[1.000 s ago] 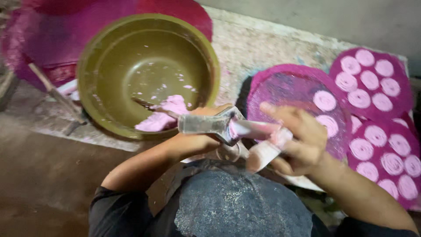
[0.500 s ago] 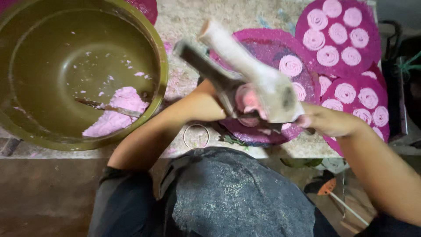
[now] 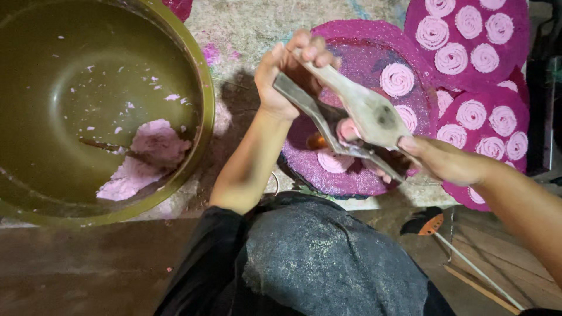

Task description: The person loads pink paste from a bowl into a handheld extruder tool and pipes spiral rosettes onto round magenta boards, refilling the tool from the bowl between boards. They then stack the finished boards and place a large pot lid over a stack.

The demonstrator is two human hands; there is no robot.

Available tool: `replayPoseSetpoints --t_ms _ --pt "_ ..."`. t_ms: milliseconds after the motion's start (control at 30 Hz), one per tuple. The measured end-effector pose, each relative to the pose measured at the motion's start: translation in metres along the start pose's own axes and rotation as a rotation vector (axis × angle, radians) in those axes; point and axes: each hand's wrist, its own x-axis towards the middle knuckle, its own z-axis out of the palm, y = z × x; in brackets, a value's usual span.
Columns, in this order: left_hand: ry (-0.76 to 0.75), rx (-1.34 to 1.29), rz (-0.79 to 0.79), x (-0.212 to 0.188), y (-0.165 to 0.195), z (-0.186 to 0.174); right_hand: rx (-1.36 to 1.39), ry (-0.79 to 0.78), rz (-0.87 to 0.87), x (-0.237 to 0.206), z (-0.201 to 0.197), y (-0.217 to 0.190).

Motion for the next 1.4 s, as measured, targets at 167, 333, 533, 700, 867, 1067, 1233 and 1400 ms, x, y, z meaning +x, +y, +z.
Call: replayPoseSetpoints --t_ms 167,333,533,700,867,1067,1233,1400 --pt "0.013 -0.05 0.028 0.006 0.022 -0.026 -0.188 0.186 -0.032 0.034 0.009 0.003" --pt "0.061 -0.077 0.034 0.003 0.019 -0.029 -0.144 0.185 0.112 0.034 0.015 -0.016" --pt "-0.006 -0.006 0.067 0.024 0.028 -0.016 -0.293 0.285 -0.037 0.024 0.002 -0.025" --pt "-0.02 -0.037 0.075 0.018 0.029 0.002 -0.246 0.27 0.1 0.017 0.006 -0.016" --pt "-0.012 -0.042 0.094 0.034 0.008 0.006 -0.314 0.297 0.014 -0.006 -0.01 -0.037" --pt "-0.071 0.07 0.075 0.05 0.038 0.012 -0.279 0.317 -0.298 0.017 0.009 -0.052" --pt "-0.012 0.013 0.082 0.032 0.03 0.022 -0.177 0.25 -0.053 0.006 0.004 -0.04" --pt "-0.033 0.069 0.114 0.055 0.017 0.02 -0.12 0.336 0.074 -0.007 -0.019 -0.032"
